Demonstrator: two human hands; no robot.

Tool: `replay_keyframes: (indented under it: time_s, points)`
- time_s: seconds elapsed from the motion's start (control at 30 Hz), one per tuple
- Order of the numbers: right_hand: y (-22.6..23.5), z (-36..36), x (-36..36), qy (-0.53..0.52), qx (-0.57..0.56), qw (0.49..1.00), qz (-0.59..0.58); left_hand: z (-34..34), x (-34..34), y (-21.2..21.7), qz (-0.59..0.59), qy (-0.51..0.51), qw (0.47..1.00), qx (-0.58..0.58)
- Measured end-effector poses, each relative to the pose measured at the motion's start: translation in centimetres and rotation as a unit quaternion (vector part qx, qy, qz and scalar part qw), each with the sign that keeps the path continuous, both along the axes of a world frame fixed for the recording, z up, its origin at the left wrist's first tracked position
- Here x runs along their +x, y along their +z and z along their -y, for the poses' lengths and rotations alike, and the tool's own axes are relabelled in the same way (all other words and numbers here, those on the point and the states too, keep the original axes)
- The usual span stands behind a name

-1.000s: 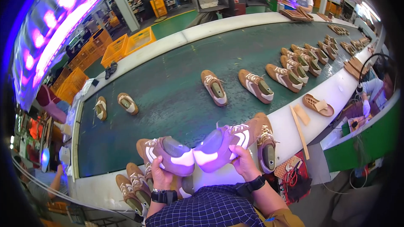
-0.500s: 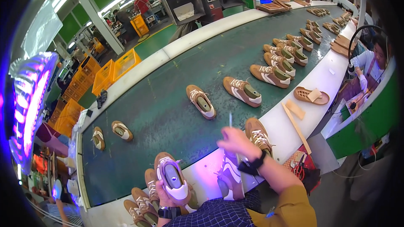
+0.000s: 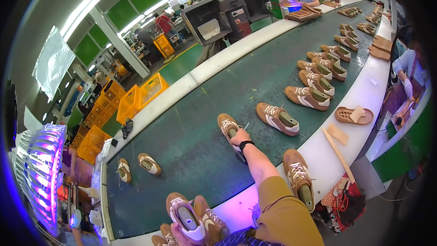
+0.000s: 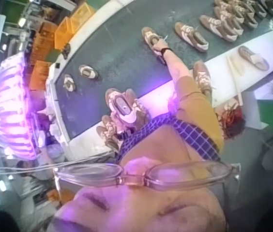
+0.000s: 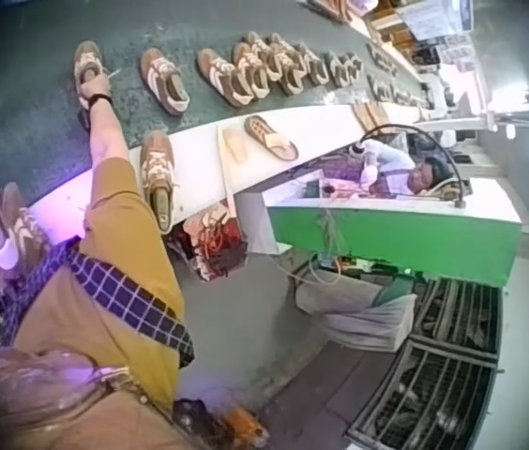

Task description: The recorder is inspecting and handling shoes on a production line, placing them on a conveyor belt and checking for quality under a specialized light.

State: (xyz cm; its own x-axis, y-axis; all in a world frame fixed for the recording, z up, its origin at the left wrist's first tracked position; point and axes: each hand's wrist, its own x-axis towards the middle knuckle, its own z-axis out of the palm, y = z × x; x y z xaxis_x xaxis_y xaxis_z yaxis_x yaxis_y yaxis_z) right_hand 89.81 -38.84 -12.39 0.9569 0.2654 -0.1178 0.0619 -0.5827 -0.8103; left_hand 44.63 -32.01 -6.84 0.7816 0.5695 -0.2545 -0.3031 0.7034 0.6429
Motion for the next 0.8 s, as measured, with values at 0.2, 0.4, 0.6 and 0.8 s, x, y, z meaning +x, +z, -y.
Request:
replay_keyframes:
  time_s: [0.2,0.4,0.6,0.8]
  points:
    - [1.3,3.1,-4.2,0.112,0.49,0.752,-0.426,-0.2,1.1,0.0,0.064,-0.005,0.998,0.015]
    - [6.6,8.7,-14.1,0.289,0.538,0.678,-0.408,3.6,3.8,6.2,0.146,-0.093,0.985,0.007]
    - [5.6,13.9,-24.3,0.319,0.611,0.485,-0.538,5.1,3.7,6.6,0.114,-0.056,0.99,-0.061]
    - [6.3,15.6,-28.5,0.255,0.514,0.69,-0.441,3.7,1.7,1.0,0.1,-0.115,0.988,-0.032]
